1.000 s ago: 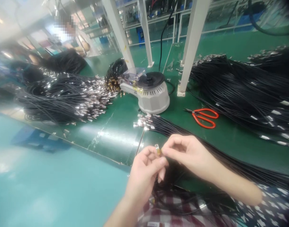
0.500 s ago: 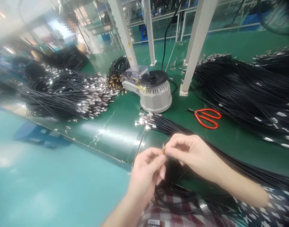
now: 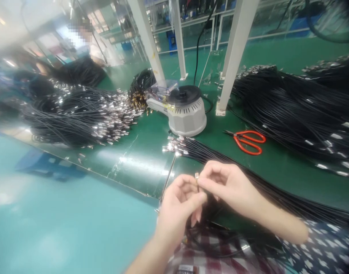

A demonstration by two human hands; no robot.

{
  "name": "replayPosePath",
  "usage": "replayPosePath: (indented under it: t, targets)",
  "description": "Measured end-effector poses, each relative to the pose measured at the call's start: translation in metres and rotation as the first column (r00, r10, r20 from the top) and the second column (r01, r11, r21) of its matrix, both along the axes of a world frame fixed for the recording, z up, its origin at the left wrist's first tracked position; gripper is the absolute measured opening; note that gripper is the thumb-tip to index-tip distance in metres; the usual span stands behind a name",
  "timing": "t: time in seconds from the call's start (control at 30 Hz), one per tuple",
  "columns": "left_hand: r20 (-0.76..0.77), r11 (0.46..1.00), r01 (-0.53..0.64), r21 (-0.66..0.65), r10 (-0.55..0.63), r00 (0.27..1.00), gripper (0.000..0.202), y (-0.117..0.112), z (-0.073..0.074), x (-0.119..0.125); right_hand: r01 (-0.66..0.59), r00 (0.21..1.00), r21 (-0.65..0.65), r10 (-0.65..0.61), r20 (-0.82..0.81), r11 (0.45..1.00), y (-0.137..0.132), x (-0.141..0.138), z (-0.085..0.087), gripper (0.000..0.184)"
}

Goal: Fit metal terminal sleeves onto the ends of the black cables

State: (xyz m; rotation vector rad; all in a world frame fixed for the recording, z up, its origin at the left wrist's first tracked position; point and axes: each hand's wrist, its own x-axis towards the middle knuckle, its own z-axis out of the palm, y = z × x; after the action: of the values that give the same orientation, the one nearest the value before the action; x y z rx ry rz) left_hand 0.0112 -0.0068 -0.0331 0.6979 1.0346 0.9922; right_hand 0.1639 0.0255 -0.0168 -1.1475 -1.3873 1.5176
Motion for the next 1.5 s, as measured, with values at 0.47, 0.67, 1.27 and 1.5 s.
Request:
replayPosePath:
  t: [0.47, 0.67, 1.27, 1.5]
  targets:
    - [0.049, 0.998, -0.011, 0.069, 0.008, 0.999, 0.014, -0.004, -0.002, -0.001, -0.142, 0.986, -0.225, 0.118, -0.117, 0.964, 0.008, 0.003, 0.007, 0.024]
    - [0.267, 0.998, 0.061, 0.026, -0.066, 0.962, 0.012, 0.000, -0.015, -0.004, -0.205, 0.976, -0.202, 0.184, -0.119, 0.958, 0.009, 0.004, 0.009, 0.024]
    - [-0.046, 0.959, -0.121, 0.255, 0.137, 0.989, 0.022, 0.009, 0.016, -0.018, 0.225, 0.968, 0.117, -0.236, 0.081, 0.967, 0.025, 0.047, 0.030, 0.017]
    - [-0.383, 0.829, -0.113, 0.548, 0.368, 0.847, 0.022, 0.012, 0.017, -0.025, 0.106, 0.640, 0.372, -0.349, 0.685, 0.922, -0.018, 0.091, 0.004, 0.027]
